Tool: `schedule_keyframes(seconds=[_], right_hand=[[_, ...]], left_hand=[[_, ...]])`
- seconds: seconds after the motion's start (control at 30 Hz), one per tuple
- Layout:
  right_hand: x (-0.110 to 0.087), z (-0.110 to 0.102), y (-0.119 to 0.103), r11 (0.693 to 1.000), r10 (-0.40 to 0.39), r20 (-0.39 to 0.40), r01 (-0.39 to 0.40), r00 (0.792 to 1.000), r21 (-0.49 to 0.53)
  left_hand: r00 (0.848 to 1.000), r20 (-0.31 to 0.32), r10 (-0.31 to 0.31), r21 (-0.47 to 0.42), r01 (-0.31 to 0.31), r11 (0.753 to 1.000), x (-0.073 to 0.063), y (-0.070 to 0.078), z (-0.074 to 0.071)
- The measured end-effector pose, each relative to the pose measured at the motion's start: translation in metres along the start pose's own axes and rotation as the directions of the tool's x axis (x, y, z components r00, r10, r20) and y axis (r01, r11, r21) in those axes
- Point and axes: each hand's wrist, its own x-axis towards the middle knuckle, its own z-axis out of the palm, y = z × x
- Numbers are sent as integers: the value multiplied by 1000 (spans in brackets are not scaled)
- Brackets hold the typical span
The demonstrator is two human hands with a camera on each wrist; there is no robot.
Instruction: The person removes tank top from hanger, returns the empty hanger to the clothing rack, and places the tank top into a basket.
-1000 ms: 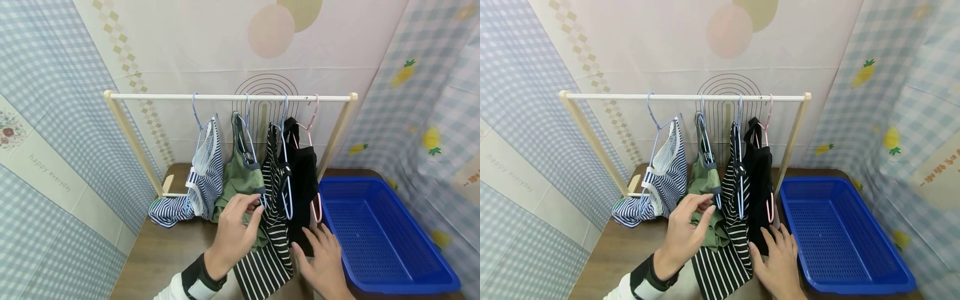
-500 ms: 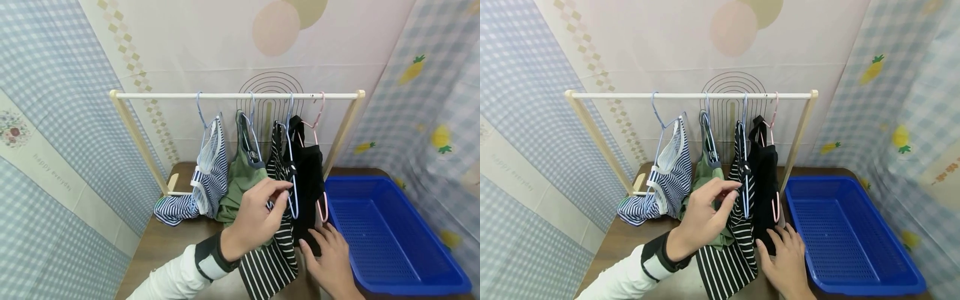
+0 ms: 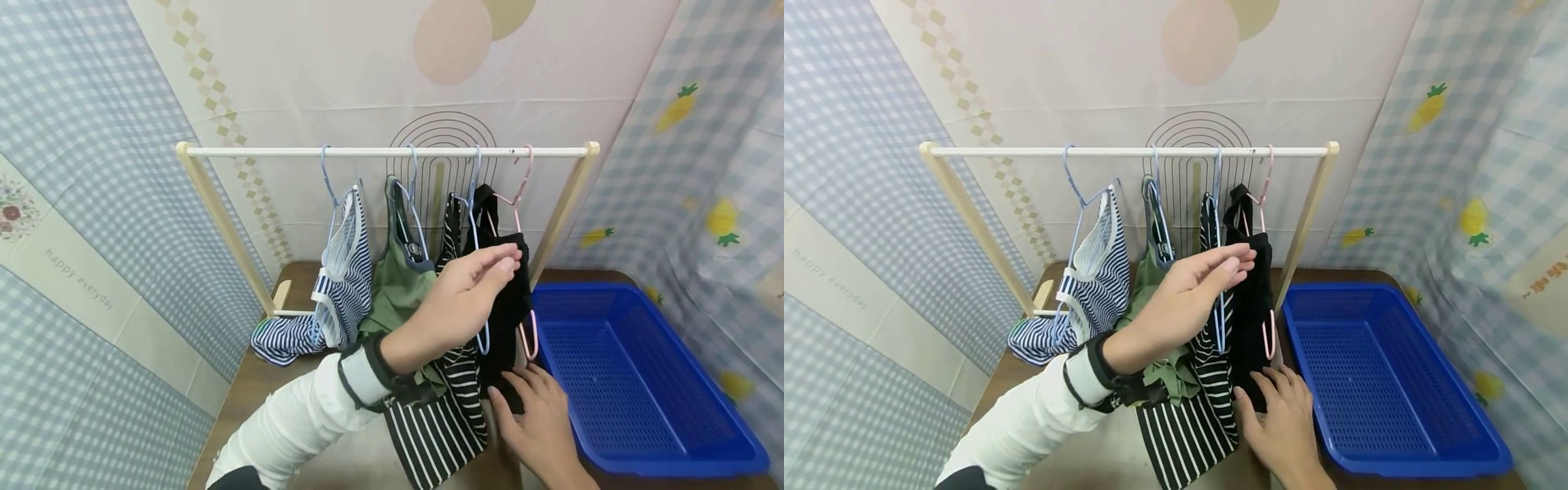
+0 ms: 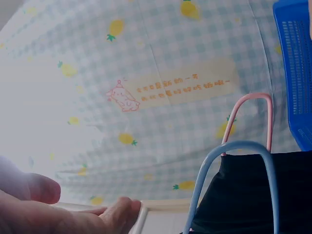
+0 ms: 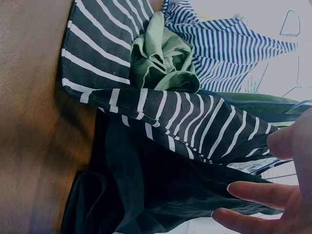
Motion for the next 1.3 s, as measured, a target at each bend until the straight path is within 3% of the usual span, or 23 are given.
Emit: schedule_keyframes(seconds=[0.07, 0.17, 0.3, 0.37, 0.47, 0.67, 0.77, 0.87, 1.03, 1.13, 1.23, 1.3], right_hand=[[0, 0, 1, 1000, -8, -8, 8, 1000, 1], [0, -1, 3, 1000, -22, -13, 22, 1000, 3], [1, -1, 5, 999, -41, -18, 42, 999, 7], [2, -1, 6, 999, -46, -25, 46, 999, 8], [3, -1, 5, 999, -47, -21, 47, 999, 8], [1, -1, -2, 1000, 21, 74, -20, 997, -11], [0, -3, -6, 998, 65, 124, -61, 990, -33], [0, -4, -8, 996, 87, 137, -83, 987, -36], [-4, -5, -8, 994, 111, 140, -109, 984, -25], [-5, -4, -7, 994, 105, 130, -103, 986, -18], [-4, -4, -7, 996, 87, 110, -87, 990, -4], [-4, -4, -7, 997, 72, 93, -73, 993, 4]], left_hand=[[998, 17, -62, -6, 62, 998, 8, 2, 1], [986, 69, -151, -99, 158, 983, 20, 4, 1], [952, 171, -253, -241, 289, 926, 36, 4, 0], [939, 192, -286, -267, 330, 905, 44, 4, 0], [924, 187, -334, -297, 377, 877, 56, 5, 2], [914, 117, -388, -378, 402, 834, 78, 14, 9], [911, 59, -408, -377, 398, 836, 90, 14, 13], [904, -8, -427, -328, 402, 855, 102, 12, 15], [879, -101, -467, -230, 436, 870, 118, 5, 22], [869, -125, -479, -194, 452, 871, 125, 2, 25], [867, -140, -477, -159, 456, 876, 130, -2, 25], [876, -153, -457, -141, 439, 887, 130, -7, 24]])
